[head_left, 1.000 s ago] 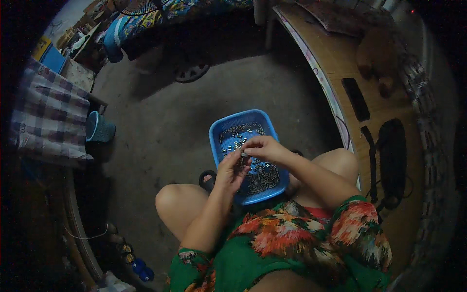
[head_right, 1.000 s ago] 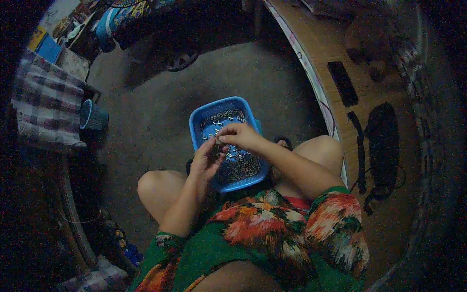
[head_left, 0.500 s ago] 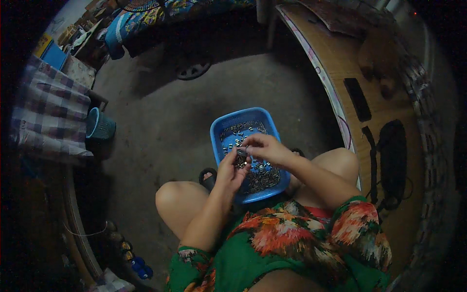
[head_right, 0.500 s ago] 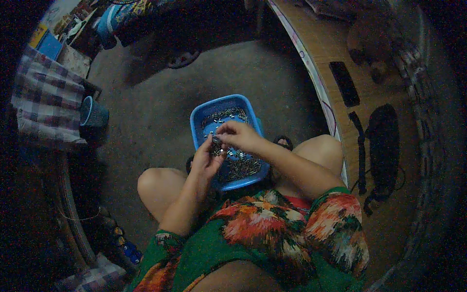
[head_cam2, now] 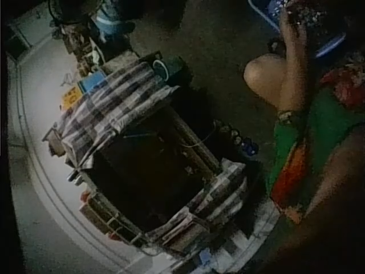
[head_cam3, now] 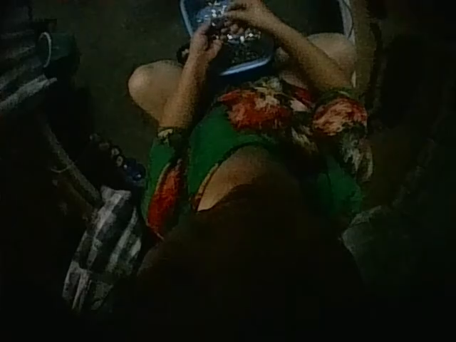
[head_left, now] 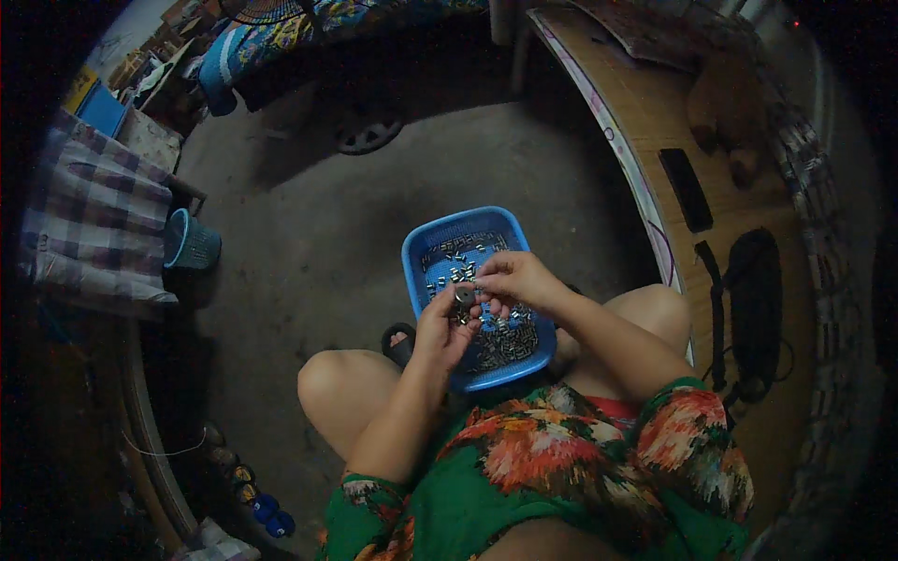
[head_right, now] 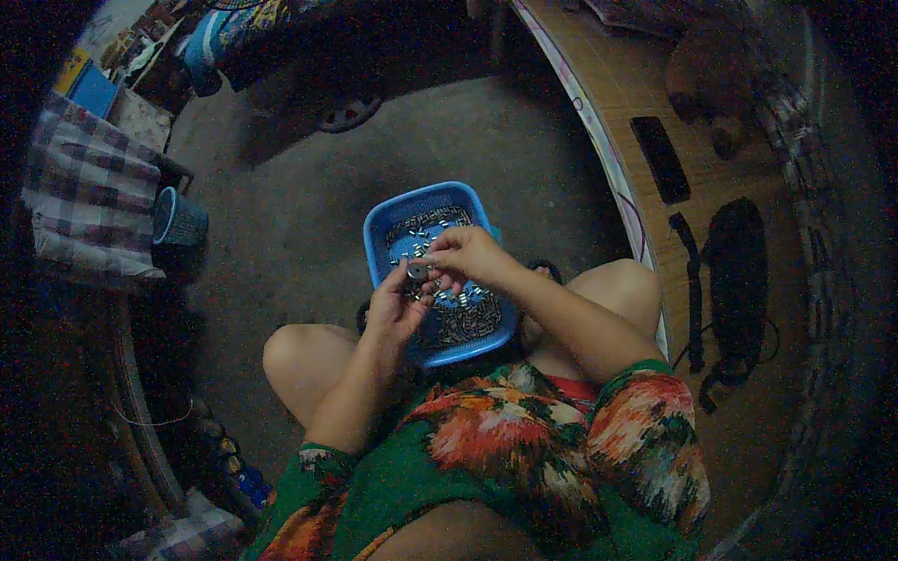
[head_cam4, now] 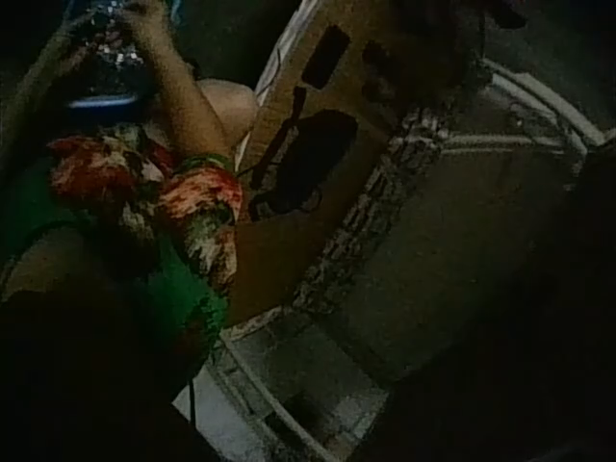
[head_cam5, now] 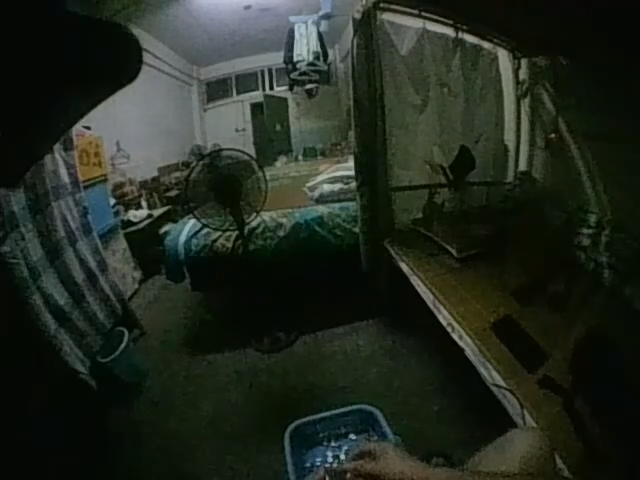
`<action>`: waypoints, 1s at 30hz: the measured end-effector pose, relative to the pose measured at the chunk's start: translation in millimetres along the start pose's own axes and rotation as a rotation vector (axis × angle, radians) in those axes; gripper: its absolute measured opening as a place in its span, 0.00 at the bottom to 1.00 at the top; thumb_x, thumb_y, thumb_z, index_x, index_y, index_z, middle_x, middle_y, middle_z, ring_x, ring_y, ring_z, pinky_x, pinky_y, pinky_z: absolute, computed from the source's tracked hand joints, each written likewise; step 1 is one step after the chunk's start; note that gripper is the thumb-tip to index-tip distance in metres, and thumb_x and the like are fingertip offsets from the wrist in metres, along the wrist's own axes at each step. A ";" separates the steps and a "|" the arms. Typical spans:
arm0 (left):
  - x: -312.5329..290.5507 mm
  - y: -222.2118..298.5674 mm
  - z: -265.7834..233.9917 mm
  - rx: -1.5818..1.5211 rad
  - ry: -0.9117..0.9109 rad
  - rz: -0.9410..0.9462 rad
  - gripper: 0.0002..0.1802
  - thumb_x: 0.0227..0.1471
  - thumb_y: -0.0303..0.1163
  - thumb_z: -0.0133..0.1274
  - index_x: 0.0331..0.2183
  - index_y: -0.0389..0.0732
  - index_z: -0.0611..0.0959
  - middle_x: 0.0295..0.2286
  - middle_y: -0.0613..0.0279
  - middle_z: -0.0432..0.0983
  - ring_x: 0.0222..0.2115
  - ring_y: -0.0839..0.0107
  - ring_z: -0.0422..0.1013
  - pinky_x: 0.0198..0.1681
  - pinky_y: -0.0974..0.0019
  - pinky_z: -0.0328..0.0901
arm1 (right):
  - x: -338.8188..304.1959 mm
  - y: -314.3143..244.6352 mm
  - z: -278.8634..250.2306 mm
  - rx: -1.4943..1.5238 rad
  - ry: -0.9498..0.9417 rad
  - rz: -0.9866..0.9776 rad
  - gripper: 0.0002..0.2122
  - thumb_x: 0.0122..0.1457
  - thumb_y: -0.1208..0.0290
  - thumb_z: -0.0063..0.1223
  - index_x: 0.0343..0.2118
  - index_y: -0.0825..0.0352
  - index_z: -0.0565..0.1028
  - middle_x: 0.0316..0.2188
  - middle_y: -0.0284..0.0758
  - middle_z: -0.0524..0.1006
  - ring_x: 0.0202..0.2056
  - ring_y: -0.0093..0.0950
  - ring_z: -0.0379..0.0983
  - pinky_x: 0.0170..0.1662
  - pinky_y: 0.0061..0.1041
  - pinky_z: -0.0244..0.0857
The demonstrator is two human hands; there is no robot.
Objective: Sorting through small metal hardware rings or parts in a blue plastic basin.
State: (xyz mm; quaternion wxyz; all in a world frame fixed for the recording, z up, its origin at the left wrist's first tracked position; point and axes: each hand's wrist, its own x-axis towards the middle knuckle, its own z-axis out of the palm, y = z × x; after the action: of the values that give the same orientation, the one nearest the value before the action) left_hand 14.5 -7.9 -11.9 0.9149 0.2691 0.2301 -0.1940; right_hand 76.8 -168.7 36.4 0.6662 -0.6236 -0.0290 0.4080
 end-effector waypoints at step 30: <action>-1.0 0.3 5.6 0.108 -0.007 0.021 0.12 0.50 0.38 0.44 0.29 0.40 0.72 0.20 0.66 0.68 0.19 0.77 0.65 0.20 0.77 0.62 | 15.4 24.2 1.5 -0.149 0.040 -0.187 0.05 0.48 0.74 0.52 0.27 0.70 0.72 0.26 0.31 0.73 0.30 0.20 0.68 0.36 0.19 0.62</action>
State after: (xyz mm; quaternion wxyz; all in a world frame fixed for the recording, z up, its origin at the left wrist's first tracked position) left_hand 15.6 -10.7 -7.1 0.9019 0.3198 0.2131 -0.1973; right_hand 73.9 -161.2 8.8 0.6536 -0.6739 -0.1042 0.3284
